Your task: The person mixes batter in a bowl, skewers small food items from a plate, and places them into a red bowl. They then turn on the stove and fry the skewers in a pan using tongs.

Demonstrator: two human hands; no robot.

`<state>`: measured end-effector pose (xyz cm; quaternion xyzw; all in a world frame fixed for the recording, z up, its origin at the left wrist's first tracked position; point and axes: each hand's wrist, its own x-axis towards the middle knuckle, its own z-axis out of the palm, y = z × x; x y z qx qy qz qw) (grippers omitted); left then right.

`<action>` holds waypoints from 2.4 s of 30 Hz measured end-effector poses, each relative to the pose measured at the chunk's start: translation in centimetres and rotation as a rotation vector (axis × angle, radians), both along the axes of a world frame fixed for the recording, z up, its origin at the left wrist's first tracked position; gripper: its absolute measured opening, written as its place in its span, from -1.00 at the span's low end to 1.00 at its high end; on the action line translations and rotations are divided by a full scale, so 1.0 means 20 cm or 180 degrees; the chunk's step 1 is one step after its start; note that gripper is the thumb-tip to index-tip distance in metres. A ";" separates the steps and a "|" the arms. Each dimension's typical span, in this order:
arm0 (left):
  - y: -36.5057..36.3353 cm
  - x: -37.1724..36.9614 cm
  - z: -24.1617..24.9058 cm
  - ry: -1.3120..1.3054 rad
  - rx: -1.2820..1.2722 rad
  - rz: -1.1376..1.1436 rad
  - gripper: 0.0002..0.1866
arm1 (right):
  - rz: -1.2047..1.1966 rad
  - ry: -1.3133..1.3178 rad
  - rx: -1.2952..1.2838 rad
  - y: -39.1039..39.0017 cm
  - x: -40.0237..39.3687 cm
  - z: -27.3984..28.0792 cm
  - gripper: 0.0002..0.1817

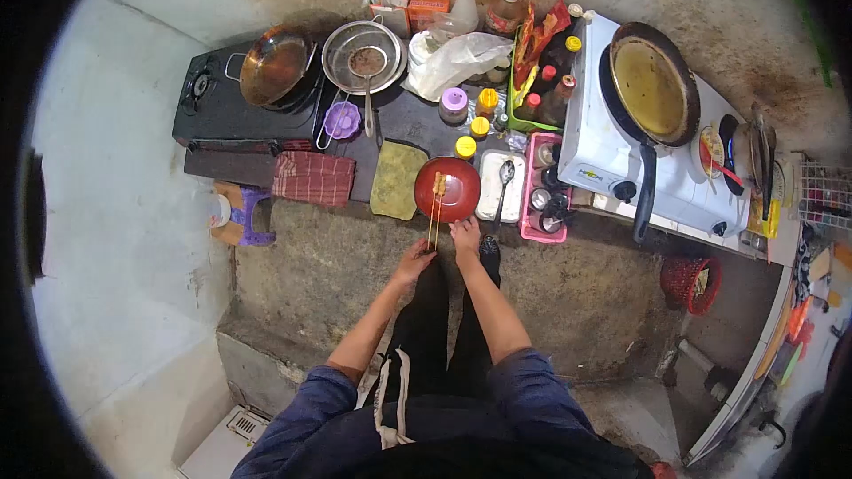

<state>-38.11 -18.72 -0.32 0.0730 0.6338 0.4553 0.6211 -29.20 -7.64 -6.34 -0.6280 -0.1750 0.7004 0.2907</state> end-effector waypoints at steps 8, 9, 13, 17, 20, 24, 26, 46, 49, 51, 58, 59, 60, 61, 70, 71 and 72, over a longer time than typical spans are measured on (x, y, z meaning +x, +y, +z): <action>-0.20 -0.11 0.15 0.1023 -0.0199 -0.0887 -0.56 | 0.0195 0.0209 -0.0501 -0.13 0.15 0.25 -0.55; -0.27 -0.15 0.14 0.1576 -0.0257 -0.1498 -0.55 | 0.0438 0.0298 -0.0489 -0.16 0.21 0.27 -0.60; -0.48 -0.27 0.20 0.2850 -0.0724 -0.3046 -0.55 | 0.1513 0.0273 -0.0087 -0.29 0.53 0.28 -0.71; -0.71 -0.40 -0.08 0.2265 -0.1330 -0.3165 -0.56 | 0.1925 -0.0299 -0.0014 -0.38 0.82 0.46 -0.74; -0.63 -0.36 0.07 0.2247 -0.1252 -0.3281 -0.55 | 0.1768 -0.0417 0.0439 -0.51 1.11 0.24 -0.77; -0.38 -0.11 0.42 0.2494 -0.0855 -0.3554 -0.54 | 0.1821 -0.1025 0.0753 -0.64 1.41 0.30 -0.79; -0.23 0.07 0.51 0.2824 -0.0621 -0.3710 -0.52 | 0.1812 -0.1166 0.0837 -0.70 1.53 0.28 -0.79; 0.86 1.88 0.37 0.1932 0.1601 -0.4738 -0.69 | -0.0329 -0.0646 0.0583 -0.62 3.02 0.40 -0.76; 0.94 2.08 0.42 0.1568 0.1759 -0.4718 -0.67 | 0.0344 -0.1239 0.1375 -0.13 3.11 0.55 -0.78; 1.02 2.21 0.41 0.0149 0.1793 -0.4134 -0.68 | 0.0299 -0.1421 0.2003 0.29 3.12 0.88 -0.77; 1.68 2.58 0.89 -0.0380 0.2267 -0.3228 -0.68 | -0.0423 -0.1648 0.2351 1.60 3.18 1.51 -0.43; 1.76 2.61 0.90 -0.0405 0.2312 -0.3184 -0.68 | -0.0334 -0.1456 0.2330 1.73 3.19 1.54 -0.41; 1.82 2.62 0.90 -0.0343 0.2306 -0.3247 -0.68 | -0.0203 -0.1082 0.2072 1.83 3.19 1.58 -0.43; 1.86 2.63 0.89 -0.0293 0.2270 -0.3301 -0.68 | -0.0068 -0.0711 0.1773 1.91 3.19 1.60 -0.44; 2.01 2.66 0.84 0.0292 0.1921 -0.4412 -0.65 | -0.0225 0.0509 0.1699 1.92 3.18 1.68 -0.76; 2.01 2.66 0.86 0.0317 0.1870 -0.4352 -0.65 | -0.0358 0.0848 0.1764 1.88 3.20 1.69 -0.78; 2.02 2.67 0.87 0.0262 0.1915 -0.4455 -0.63 | -0.0388 0.1076 0.1864 1.85 3.23 1.72 -0.80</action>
